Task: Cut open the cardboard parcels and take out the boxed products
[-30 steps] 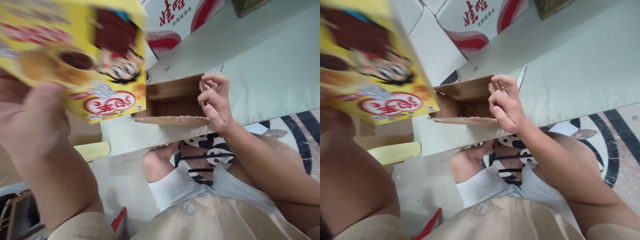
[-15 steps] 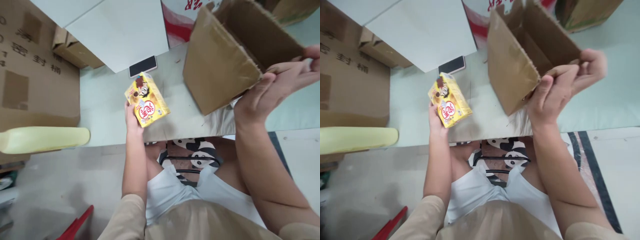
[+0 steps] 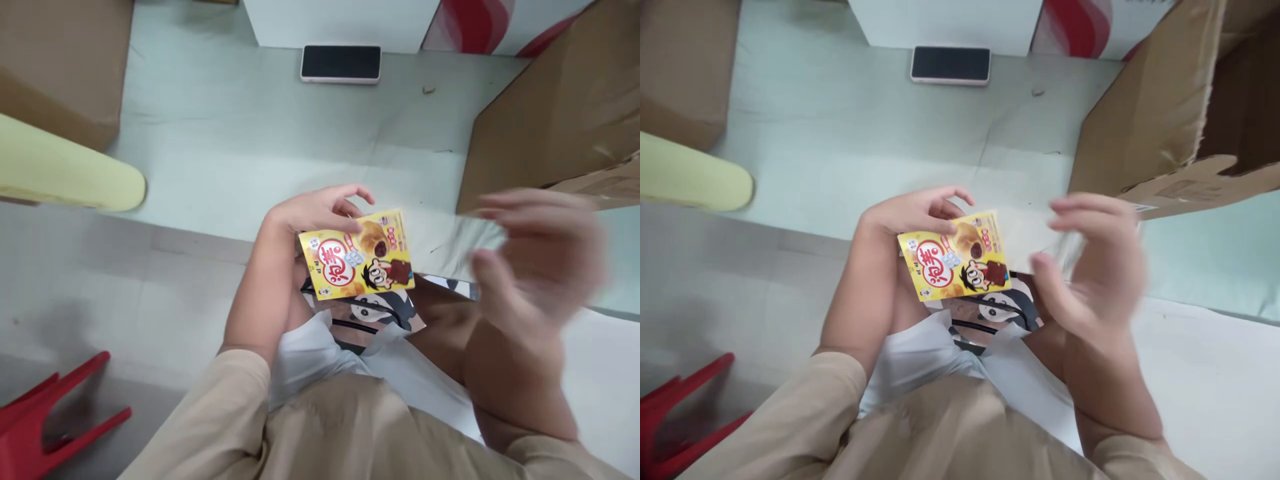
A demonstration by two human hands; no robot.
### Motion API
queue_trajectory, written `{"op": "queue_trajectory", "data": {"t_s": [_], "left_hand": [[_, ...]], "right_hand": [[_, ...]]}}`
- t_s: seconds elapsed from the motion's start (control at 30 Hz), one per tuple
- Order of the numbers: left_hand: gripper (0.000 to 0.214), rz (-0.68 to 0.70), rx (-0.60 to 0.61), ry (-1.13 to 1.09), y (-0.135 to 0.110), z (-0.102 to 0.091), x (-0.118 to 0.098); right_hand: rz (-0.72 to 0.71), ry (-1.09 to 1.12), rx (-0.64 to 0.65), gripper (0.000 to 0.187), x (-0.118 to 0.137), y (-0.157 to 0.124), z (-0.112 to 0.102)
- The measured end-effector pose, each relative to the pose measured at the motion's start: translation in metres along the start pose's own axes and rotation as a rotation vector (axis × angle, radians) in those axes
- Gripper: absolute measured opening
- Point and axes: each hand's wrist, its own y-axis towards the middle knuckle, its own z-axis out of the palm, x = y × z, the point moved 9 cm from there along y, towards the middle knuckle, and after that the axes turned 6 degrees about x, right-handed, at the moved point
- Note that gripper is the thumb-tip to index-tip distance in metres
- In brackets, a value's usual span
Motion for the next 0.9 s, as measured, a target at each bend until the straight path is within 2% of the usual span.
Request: {"op": "queue_trajectory", "data": {"t_s": [0.07, 0.13, 0.2, 0.27, 0.33, 0.4, 0.43, 0.5, 0.6, 0.67, 0.73, 0.8, 0.9], "left_hand": [[0.062, -0.048, 0.103, 0.028, -0.001, 0.012, 0.006], [0.064, -0.070, 0.162, 0.039, -0.004, 0.017, 0.011], [0.058, -0.032, 0.147, 0.021, -0.007, 0.010, 0.012], [0.041, 0.145, -0.022, -0.045, -0.013, -0.015, -0.001], [0.026, 0.407, -0.329, -0.194, -0.030, -0.054, -0.015], [0.031, 0.542, -0.589, -0.359, -0.047, -0.079, -0.012], [0.038, 0.533, -0.643, -0.411, -0.050, -0.082, -0.006], [0.050, 0.434, -0.602, -0.402, -0.041, -0.067, 0.005], [0.051, 0.331, -0.434, -0.184, -0.020, -0.027, 0.005], [0.047, 0.305, -0.473, -0.015, -0.012, -0.018, -0.010], [0.038, 0.315, -0.612, 0.095, -0.007, -0.030, -0.040], [0.035, 0.353, -0.731, 0.159, -0.003, -0.050, -0.082], [0.042, 0.337, -0.769, 0.189, 0.009, -0.081, -0.139]], "right_hand": [[0.063, -0.057, 0.219, 0.047, -0.007, 0.010, 0.037], [0.198, -0.064, 0.481, 0.049, -0.025, 0.014, 0.070], [0.306, -0.011, 0.570, 0.047, -0.041, 0.016, 0.081], [0.362, 0.087, 0.488, 0.044, -0.053, 0.019, 0.075], [0.406, 0.239, 0.307, 0.043, -0.064, 0.021, 0.062], [0.428, 0.412, 0.119, 0.044, -0.073, 0.021, 0.052], [0.429, 0.484, 0.045, 0.045, -0.077, 0.021, 0.051], [0.424, 0.587, -0.040, 0.046, -0.079, 0.022, 0.055], [0.419, 0.682, -0.072, 0.046, -0.076, 0.032, 0.072], [0.390, 0.717, -0.096, 0.043, -0.069, 0.051, 0.080], [0.361, 0.722, -0.131, 0.035, -0.060, 0.083, 0.081], [0.361, 0.702, -0.162, 0.025, -0.051, 0.125, 0.077], [0.385, 0.680, -0.189, 0.019, -0.037, 0.193, 0.070]]}}
